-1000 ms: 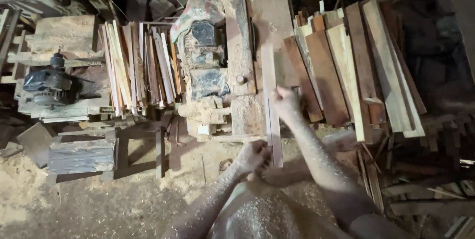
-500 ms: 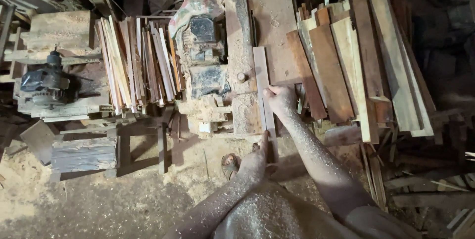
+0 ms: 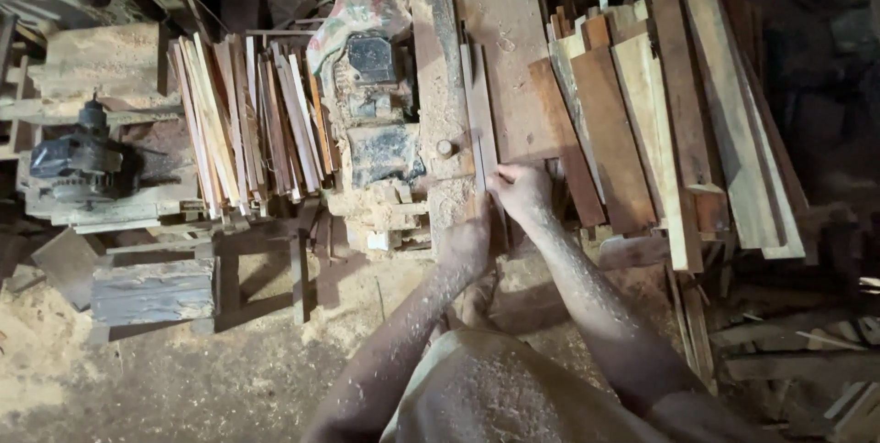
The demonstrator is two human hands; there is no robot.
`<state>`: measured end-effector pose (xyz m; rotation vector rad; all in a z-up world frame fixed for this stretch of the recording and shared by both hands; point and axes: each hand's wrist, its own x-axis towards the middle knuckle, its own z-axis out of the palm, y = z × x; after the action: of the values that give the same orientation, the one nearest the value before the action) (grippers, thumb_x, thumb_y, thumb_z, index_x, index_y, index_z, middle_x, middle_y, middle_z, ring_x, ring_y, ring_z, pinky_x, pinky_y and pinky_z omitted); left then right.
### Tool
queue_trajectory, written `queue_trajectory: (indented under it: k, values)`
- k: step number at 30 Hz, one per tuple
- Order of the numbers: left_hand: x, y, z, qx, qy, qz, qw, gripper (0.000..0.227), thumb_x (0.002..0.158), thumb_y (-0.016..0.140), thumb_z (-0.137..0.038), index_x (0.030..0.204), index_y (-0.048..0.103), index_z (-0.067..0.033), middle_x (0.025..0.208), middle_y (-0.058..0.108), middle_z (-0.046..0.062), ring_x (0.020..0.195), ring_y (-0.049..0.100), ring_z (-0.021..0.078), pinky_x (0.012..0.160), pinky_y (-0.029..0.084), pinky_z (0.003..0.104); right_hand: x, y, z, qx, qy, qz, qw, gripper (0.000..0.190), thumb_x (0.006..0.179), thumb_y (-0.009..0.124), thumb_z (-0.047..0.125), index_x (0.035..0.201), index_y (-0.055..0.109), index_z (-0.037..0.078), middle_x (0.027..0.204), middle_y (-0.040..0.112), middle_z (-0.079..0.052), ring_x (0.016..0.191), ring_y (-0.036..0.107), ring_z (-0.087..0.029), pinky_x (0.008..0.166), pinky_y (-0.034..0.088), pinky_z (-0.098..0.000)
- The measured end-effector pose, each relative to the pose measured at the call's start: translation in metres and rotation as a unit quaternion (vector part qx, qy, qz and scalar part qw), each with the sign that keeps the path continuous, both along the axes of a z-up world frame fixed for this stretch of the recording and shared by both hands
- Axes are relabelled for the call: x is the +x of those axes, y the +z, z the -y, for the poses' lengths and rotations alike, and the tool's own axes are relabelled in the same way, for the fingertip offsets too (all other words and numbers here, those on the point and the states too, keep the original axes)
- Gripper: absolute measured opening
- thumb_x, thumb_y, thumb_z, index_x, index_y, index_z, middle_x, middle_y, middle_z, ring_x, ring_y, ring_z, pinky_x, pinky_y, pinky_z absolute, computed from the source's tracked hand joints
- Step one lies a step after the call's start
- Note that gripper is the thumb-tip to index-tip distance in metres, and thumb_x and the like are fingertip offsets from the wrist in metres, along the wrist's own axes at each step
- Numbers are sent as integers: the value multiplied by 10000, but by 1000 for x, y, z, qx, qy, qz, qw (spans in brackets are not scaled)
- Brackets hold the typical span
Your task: Feeding thin wooden strips into a woodworking machine for processing in a workshop environment.
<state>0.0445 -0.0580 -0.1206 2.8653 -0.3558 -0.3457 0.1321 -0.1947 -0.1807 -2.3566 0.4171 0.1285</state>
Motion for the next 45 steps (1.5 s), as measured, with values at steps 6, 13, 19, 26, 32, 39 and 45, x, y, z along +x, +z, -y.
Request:
queue_trajectory:
  k: [6, 13, 19, 26, 32, 39, 45]
  values:
    - [55, -11, -3, -19, -17, -99, 995, 1013, 766, 705, -224, 1611, 147, -223, 971, 767, 81, 886, 774, 274, 749, 614, 459, 40, -37, 2, 13, -27, 43, 999, 349, 841, 828, 449, 1111, 807, 229, 1015, 787, -90, 1046, 728, -287, 879, 591, -392]
    - [98, -54, -2, 17, -27, -63, 998, 728, 796, 598, -270, 1504, 434, -216, 871, 771, 45, 825, 778, 273, 650, 617, 462, 91, -55, 0, 0, -38, 57, 998, 273, 829, 815, 443, 1047, 816, 278, 973, 791, -21, 1032, 733, -258, 876, 589, -369]
    - [-8, -138, 0, 30, -64, -28, 997, 741, 881, 532, -80, 1565, 259, -4, 1144, 705, 195, 979, 763, 311, 738, 630, 414, -17, -13, 8, -78, 60, 99, 990, 281, 859, 789, 437, 974, 827, 183, 943, 786, -83, 976, 738, -312, 813, 582, -411]
    - [-85, -68, -24, -288, 94, -322, 897, 383, 800, 748, -371, 1113, 653, -170, 977, 731, 71, 1016, 727, 291, 825, 582, 429, -134, 32, 14, 202, -10, 1, 979, 423, 837, 855, 255, 1153, 749, -6, 1061, 772, -234, 1034, 742, -324, 871, 600, -427]
    - [-72, -214, 9, -341, 83, -305, 885, 314, 844, 737, -320, 1090, 631, -155, 966, 725, 108, 1017, 715, 320, 844, 574, 450, -114, 25, 27, 236, -37, 46, 970, 410, 845, 860, 232, 1130, 744, -40, 983, 766, -243, 937, 750, -306, 788, 603, -412]
    - [-8, 23, 1, -309, 91, -283, 903, 374, 848, 704, -362, 1098, 640, -91, 963, 741, 164, 1014, 724, 356, 825, 584, 492, -78, 68, 42, 75, -72, 131, 986, 328, 842, 844, 351, 1056, 783, 110, 867, 771, -114, 849, 757, -268, 669, 599, -348]
    - [38, -51, 39, -369, 64, -213, 902, 394, 970, 503, -265, 1323, 616, -131, 1028, 754, 216, 1007, 725, 398, 842, 591, 523, -73, 56, 45, 168, -76, 154, 971, 363, 878, 835, 279, 1118, 756, 18, 966, 765, -210, 924, 751, -306, 749, 603, -404]
